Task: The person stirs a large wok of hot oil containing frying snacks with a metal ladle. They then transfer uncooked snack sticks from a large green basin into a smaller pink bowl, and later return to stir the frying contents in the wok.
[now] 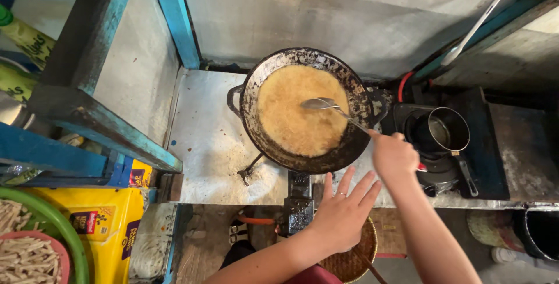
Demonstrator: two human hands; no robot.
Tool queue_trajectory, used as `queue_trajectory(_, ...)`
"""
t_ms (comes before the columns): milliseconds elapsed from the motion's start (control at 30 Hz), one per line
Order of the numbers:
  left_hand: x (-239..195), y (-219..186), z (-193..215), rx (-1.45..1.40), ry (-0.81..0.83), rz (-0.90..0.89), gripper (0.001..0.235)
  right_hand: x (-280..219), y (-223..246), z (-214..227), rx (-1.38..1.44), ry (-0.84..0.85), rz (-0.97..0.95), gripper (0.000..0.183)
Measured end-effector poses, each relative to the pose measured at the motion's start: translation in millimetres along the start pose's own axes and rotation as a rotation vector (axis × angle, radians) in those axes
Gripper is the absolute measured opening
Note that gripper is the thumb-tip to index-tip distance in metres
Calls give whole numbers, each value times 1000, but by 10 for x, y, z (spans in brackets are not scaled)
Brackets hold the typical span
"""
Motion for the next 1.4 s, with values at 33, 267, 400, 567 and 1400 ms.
queue_trajectory(33,-7,-8,-2,11,-3,-12,86,-61,-66,82,-7,-7,9,51)
queue_trajectory(267,19,-120,13,20,-227,-119,79,-517,-304,329,-172,192,74,58)
queue_trajectory(400,67,-100,15,-27,-214,-89,82,-576,-126,247,-128,243,107,57)
queue_trajectory(567,179,98,59,-19,-85,14,92,-397,174,47,-110,220,82,56)
queue_trajectory(1400,413,-2,64,-131,-50,-32,94,-133,-146,101,-359,10,22,34)
Point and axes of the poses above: each hand's wrist, its own x-axis towards the middle knuckle, its own z-axis out of the back of the hand, y = z × x, the point moved 5 cm from there along x, towards the middle knuckle, and after that the axes turned 12 degrees about -z, right-handed, at the moved point
